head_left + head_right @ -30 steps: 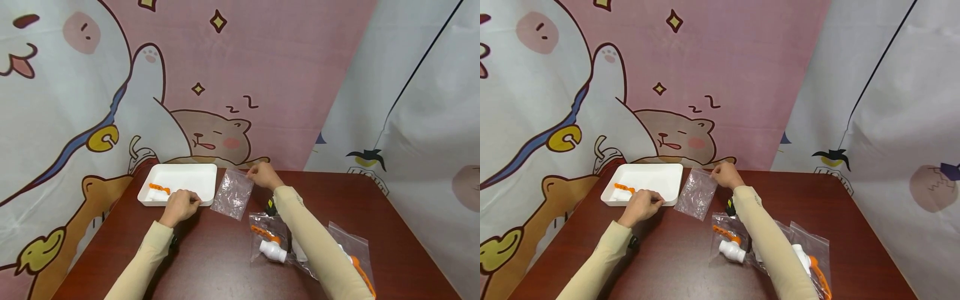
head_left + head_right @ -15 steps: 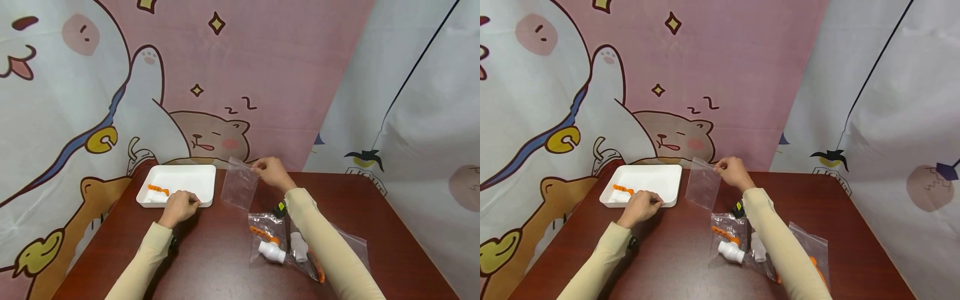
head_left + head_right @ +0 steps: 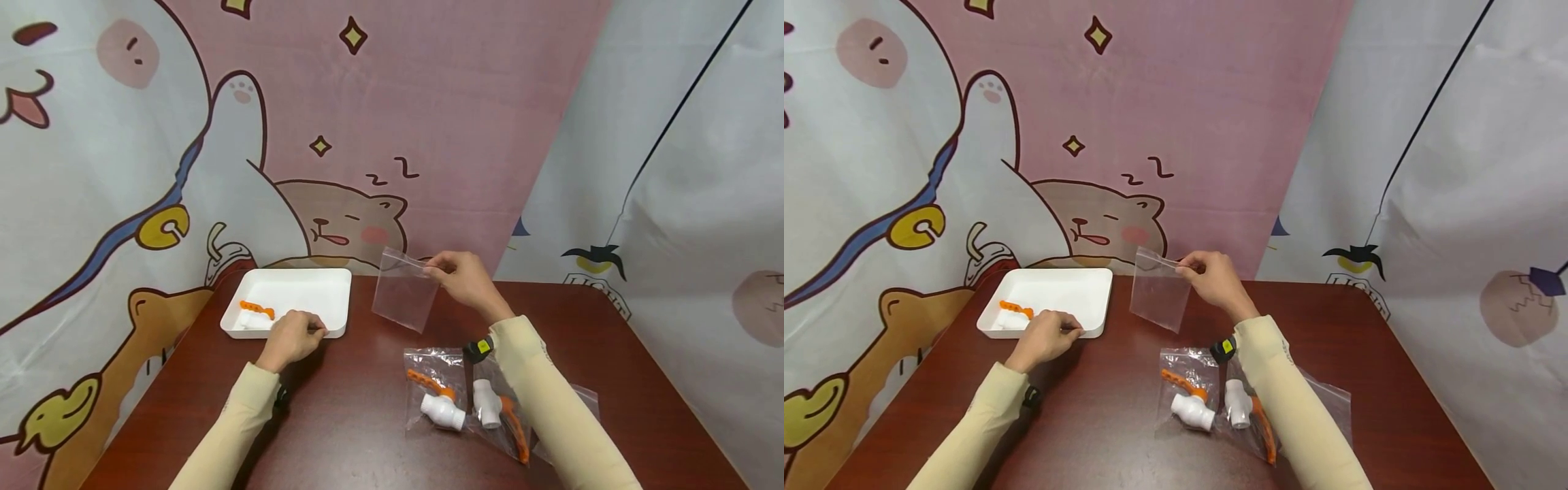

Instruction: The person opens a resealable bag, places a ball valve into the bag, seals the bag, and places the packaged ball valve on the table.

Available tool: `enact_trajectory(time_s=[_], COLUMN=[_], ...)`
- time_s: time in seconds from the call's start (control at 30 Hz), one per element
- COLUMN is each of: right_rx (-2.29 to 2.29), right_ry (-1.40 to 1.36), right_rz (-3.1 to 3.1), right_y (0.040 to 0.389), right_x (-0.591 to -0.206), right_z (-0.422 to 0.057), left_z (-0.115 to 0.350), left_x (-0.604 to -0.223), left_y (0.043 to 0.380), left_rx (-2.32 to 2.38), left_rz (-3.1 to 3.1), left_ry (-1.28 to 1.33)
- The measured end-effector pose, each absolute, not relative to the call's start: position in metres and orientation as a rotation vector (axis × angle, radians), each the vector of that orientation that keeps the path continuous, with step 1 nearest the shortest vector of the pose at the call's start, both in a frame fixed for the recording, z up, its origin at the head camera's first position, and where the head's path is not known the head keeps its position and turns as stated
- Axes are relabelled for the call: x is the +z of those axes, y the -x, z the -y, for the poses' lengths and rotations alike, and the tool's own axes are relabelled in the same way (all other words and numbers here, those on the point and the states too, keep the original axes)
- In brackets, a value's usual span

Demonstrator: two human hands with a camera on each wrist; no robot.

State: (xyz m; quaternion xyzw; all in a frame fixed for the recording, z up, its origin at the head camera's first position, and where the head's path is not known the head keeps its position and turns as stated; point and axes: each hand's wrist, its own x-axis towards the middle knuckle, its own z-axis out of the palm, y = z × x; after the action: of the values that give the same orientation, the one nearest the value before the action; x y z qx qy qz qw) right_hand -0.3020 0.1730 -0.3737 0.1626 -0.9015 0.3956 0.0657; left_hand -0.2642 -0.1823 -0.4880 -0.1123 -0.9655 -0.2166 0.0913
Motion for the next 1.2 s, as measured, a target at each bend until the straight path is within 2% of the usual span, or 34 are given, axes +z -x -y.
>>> enact_trajectory(time_s=[0.4, 0.87, 1.2], right_rx=[1.183, 1.158, 1.036], right_ry=[-0.572, -0.741, -0.895], right_rz=[2.668, 2.614, 2.660], right_y=[0.270, 0.239, 0.231], right_x=[-0.361, -0.354, -0.355], right_z=[-0.182, -0.177, -0.167], left_z=[0.173, 0.131, 0.109], left_x=[-0.475, -0.413, -0.389], left_y=[0.257, 0.225, 0.210], left_rx=[-0.807, -1.042, -1.097], left_rz=[2.788, 2.551, 2.455], left_ry=[0.438, 0.665, 0.762])
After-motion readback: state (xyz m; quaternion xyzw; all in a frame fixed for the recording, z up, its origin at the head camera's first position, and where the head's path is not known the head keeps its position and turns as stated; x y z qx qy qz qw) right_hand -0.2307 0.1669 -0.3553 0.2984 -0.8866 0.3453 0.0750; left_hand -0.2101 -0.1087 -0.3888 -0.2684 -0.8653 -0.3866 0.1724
